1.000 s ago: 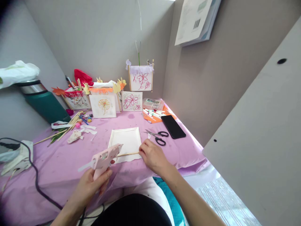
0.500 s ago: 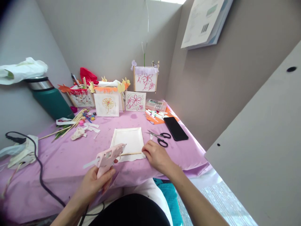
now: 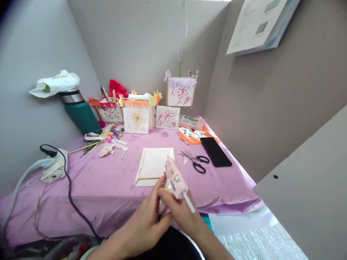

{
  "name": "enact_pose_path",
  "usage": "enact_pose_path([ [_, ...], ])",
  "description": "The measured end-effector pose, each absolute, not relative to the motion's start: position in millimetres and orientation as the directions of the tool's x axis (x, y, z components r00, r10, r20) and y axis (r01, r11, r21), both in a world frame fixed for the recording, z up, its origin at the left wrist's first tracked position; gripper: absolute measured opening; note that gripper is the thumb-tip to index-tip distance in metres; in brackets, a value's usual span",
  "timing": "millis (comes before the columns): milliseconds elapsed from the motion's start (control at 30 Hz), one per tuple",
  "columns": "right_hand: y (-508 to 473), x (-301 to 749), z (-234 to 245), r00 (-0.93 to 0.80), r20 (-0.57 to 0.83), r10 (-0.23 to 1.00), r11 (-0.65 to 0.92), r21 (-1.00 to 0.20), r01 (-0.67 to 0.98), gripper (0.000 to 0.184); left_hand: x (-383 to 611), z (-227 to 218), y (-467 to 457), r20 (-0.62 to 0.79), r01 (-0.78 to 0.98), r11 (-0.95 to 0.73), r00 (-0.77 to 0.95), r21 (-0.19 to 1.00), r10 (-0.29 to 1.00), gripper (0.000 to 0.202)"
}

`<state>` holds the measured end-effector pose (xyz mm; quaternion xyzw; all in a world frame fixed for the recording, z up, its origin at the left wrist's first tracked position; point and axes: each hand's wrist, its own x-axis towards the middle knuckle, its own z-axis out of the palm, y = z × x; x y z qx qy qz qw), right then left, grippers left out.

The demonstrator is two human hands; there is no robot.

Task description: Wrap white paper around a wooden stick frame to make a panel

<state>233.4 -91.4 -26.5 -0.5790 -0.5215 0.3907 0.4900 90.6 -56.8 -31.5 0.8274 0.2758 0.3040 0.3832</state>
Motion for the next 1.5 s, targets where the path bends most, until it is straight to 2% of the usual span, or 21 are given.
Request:
enact_pose_path([
  [100, -87.8, 233.9, -26.6, 0.242, -0.019, 0.97, -0.057, -0.987, 0.149, 0.043, 78.2, -32.3, -49.1, 0.342, 0.261, -0.607, 0.632, 0.751, 0.696, 0.053],
  [200, -86.3, 236.1, -19.7, 0.143, -0.084, 0.986, -0.104, -0.984, 0.142, 0.035, 57.8, -36.1, -28.3, 0.485, 0.494, -0.615, 0.379, 0.614, 0.788, 0.024],
  [267, -85.4, 233.2, -16.1, 0.051, -0.161, 0.986, -0.165, -0.984, 0.069, 0.032, 47.2, -39.1, -14.3, 0.506, 0.674, -0.568, 0.32, 0.473, 0.801, 0.018],
  [333, -83.4, 226.3, -15.3, -0.011, -0.212, 0.977, -0.212, -0.976, -0.044, 0.028, 41.8, -40.8, -4.5, 0.459, 0.787, -0.508, 0.329, 0.35, 0.826, 0.016],
  [467, -77.3, 210.0, -18.2, -0.077, -0.298, 0.952, -0.307, -0.93, -0.201, 0.03, 42.0, -40.0, 1.2, 0.418, 0.872, -0.431, 0.312, 0.23, 0.853, 0.011],
  [633, -71.1, 201.6, -20.3, -0.118, -0.394, 0.912, -0.411, -0.877, -0.25, 0.036, 42.5, -41.1, 2.7, 0.453, 0.865, -0.431, 0.287, 0.256, 0.844, 0.012],
  [800, -66.8, 199.3, -20.0, -0.171, -0.384, 0.907, -0.42, -0.849, -0.321, 0.038, 41.0, -45.7, 6.0, 0.489, 0.835, -0.435, 0.241, 0.335, 0.838, 0.011],
  [1500, -55.1, 191.4, -20.9, -0.16, -0.44, 0.884, -0.467, -0.848, -0.25, 0.042, 39.7, -49.0, 5.5, 0.497, 0.804, -0.456, 0.237, 0.383, 0.835, 0.012],
])
